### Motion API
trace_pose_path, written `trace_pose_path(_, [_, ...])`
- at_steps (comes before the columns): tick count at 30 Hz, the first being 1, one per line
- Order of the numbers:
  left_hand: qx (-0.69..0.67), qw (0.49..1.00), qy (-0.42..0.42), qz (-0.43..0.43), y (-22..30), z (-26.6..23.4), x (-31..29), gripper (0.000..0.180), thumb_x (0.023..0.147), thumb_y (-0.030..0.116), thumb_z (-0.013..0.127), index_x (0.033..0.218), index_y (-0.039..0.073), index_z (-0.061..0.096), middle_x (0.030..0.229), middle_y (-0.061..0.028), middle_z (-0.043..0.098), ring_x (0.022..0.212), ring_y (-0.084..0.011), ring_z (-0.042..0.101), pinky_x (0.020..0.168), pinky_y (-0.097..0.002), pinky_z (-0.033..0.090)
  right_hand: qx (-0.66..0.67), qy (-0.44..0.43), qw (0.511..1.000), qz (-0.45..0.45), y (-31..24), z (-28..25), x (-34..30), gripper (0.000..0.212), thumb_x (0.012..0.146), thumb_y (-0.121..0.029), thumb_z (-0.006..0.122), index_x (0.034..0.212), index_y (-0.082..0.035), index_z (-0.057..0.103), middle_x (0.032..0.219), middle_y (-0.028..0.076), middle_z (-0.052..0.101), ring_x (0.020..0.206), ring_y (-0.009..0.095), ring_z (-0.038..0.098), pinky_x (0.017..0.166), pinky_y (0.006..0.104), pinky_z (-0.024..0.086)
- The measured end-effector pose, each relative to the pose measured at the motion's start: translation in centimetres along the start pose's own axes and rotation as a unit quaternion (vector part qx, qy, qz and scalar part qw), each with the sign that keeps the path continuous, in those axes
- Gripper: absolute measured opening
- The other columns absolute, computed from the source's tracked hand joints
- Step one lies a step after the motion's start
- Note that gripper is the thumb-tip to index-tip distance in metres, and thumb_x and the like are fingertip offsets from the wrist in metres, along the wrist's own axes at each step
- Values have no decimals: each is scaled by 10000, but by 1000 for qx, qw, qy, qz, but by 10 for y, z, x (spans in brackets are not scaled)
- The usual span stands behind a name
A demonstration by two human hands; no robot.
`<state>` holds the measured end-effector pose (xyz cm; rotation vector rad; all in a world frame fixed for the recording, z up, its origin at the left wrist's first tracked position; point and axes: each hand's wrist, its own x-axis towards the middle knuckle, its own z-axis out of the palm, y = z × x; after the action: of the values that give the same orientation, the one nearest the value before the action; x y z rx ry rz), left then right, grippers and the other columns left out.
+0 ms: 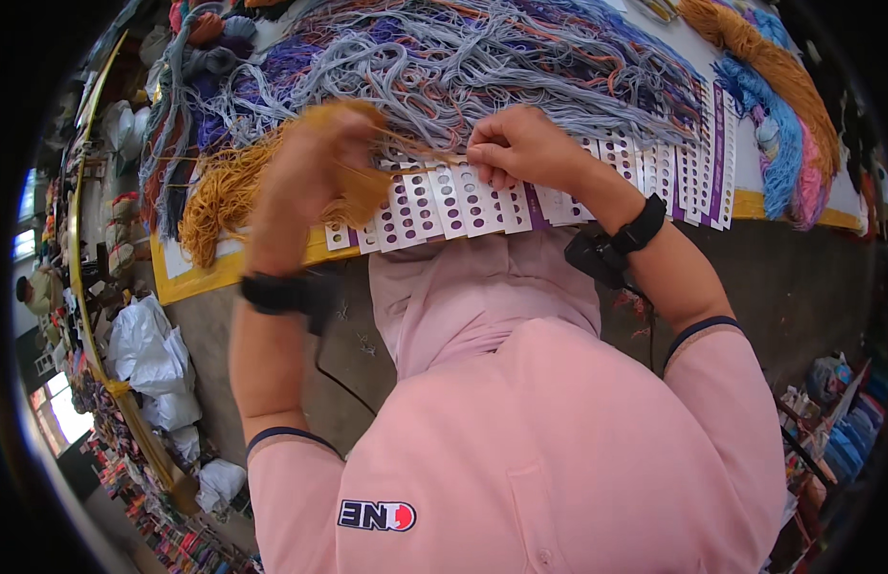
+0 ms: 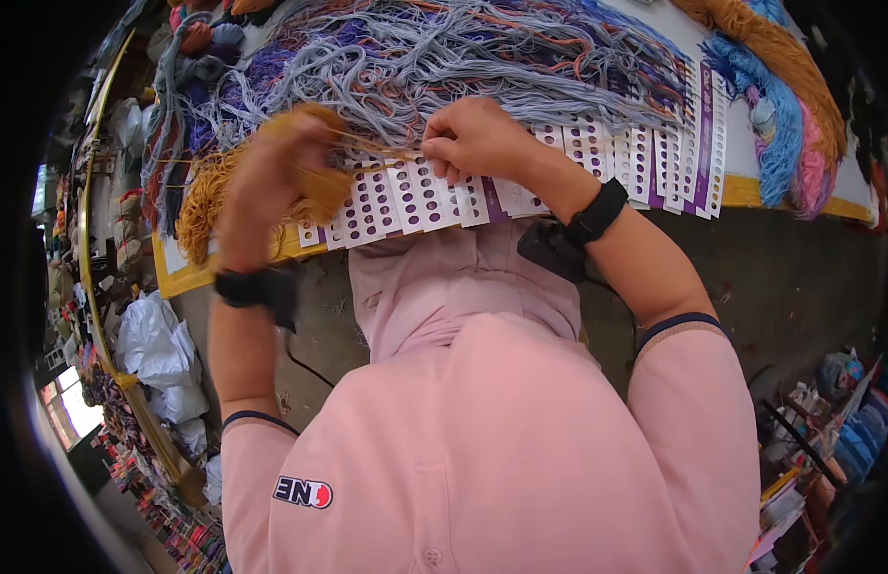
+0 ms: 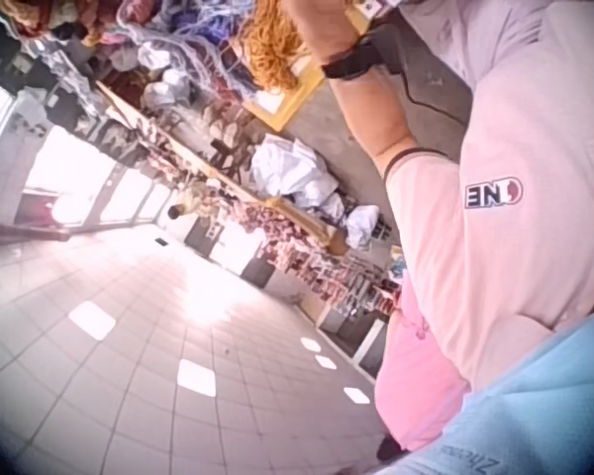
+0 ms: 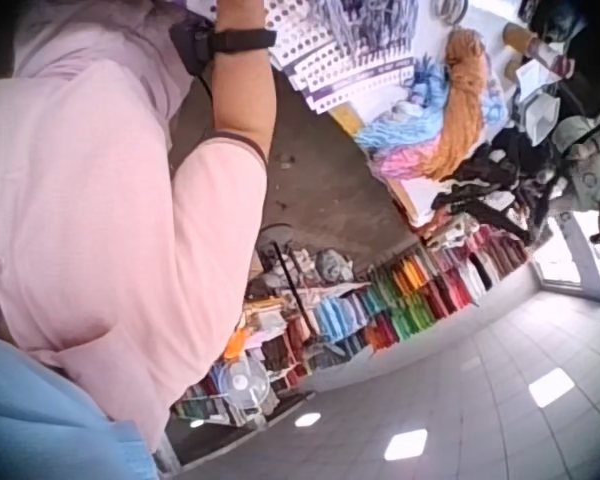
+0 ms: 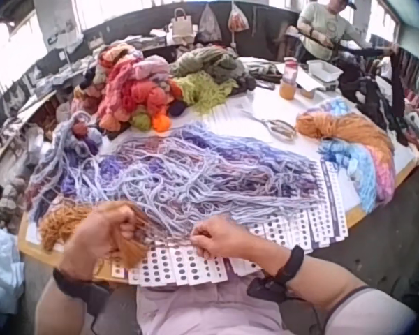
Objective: The person sorts through bundles of yarn by hand, pulling individual strands from a large pile and threading them through holes in paper cards. They occasionally shake out the bundles and rearrange the piles of different colored yarn on the table to reach new sections.
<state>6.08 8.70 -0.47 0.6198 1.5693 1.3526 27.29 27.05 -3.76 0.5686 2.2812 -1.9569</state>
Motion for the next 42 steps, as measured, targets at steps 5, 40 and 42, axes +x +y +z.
trace_pose_path(5, [-76, 930, 334, 132, 59, -181, -22, 70, 871, 85, 654, 878, 15, 648, 756, -41, 628, 696, -121, 607, 680, -277, 524, -50, 4, 998, -35, -5, 10, 6, 151, 917, -90, 588, 841, 19, 662, 684, 63, 674, 572, 100, 648, 501, 219, 506])
trace_pose_path(40, [-380, 916, -105, -71, -38, 67, -25, 462, 1006, 254, 445, 1398, 10, 417, 1309, -143, 530, 1183, -252, 558, 947, -515, 508, 280, 61, 958, 12, -16, 58, 3, 139, 918, -149, 631, 953, -15, 648, 813, -8, 591, 685, 54, 539, 588, 212, 495])
trace_pose_path(42, [-385, 914, -105, -72, -40, 66, -24, 460, 1006, 258, 441, 1394, 11, 422, 1303, -138, 536, 1182, -250, 559, 946, -512, 509, 325, 86, 940, -61, -13, 62, 8, 127, 910, -134, 638, 932, -10, 650, 873, 17, 623, 763, 81, 576, 613, 227, 505])
